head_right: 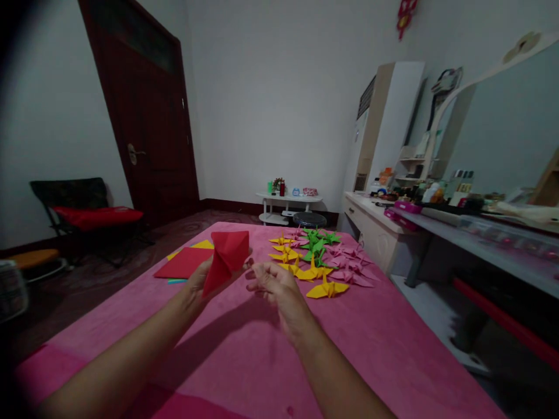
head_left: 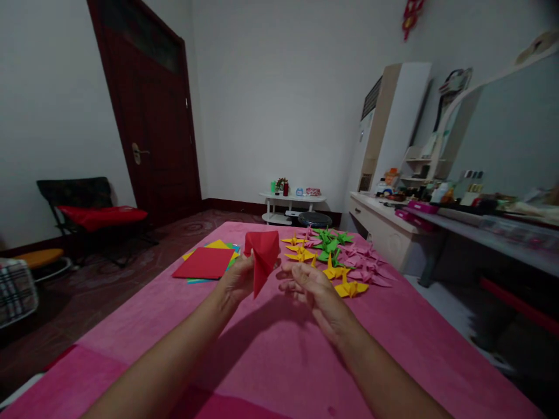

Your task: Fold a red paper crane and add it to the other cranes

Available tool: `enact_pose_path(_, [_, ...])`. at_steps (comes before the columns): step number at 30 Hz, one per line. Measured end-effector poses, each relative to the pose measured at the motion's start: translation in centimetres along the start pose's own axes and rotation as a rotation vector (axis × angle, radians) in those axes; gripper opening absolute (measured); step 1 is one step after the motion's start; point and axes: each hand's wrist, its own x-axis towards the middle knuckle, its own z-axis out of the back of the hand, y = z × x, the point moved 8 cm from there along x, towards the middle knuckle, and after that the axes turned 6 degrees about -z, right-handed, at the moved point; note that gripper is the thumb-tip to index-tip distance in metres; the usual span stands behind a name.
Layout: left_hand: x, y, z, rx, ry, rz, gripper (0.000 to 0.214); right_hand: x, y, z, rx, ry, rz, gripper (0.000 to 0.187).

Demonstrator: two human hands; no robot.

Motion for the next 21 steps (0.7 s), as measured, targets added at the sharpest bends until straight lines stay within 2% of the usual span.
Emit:
enact_pose_path(3, [-0.1, 0.9, -0.1, 0.018, 0.034, 0.04, 0.039, -0.2, -0.9, -1.3, 0.107, 0.114, -0.08, 0.042])
enact_pose_path(8, [-0.4, 0.9, -1.5, 0.064, 0.135, -0.02, 0.048, -0.4, -0.1, -0.4, 0.119, -0.013, 0.03, 0.042])
enact_pose_path(10, [-0.6, 1.1, -2.2, 0.134, 0.176, -0.003, 0.052, -0.5, -0.1, -0.7, 0.183, 0.001, 0.039, 0.044])
enact_pose_path(12, [-0.7, 1.1, -2.6, 0.204, 0.184, -0.013, 0.053, -0.6, -0.9, -1.4, 0.289, 0.062, -0.031, 0.043])
enact_pose_path(14, [-0.8, 0.6, -2.7, 0.258, 0.166, -0.082, 0.053, -0.7, -2.1, -2.4, 0.412, 0.132, -0.159, 0.04])
enact_pose_path(17, [-0.8, -0.2, -2.6, 0.338, 0.137, -0.213, 0.052, -1.1, -3.6, -3.6, 0.54, 0.229, -0.353, 0.053])
enact_pose_path(21, [-0.7, -0.6, -2.6, 0.45, 0.13, -0.289, 0.055, -1.3, -4.0, -3.6, 0.588, 0.284, -0.438, 0.061])
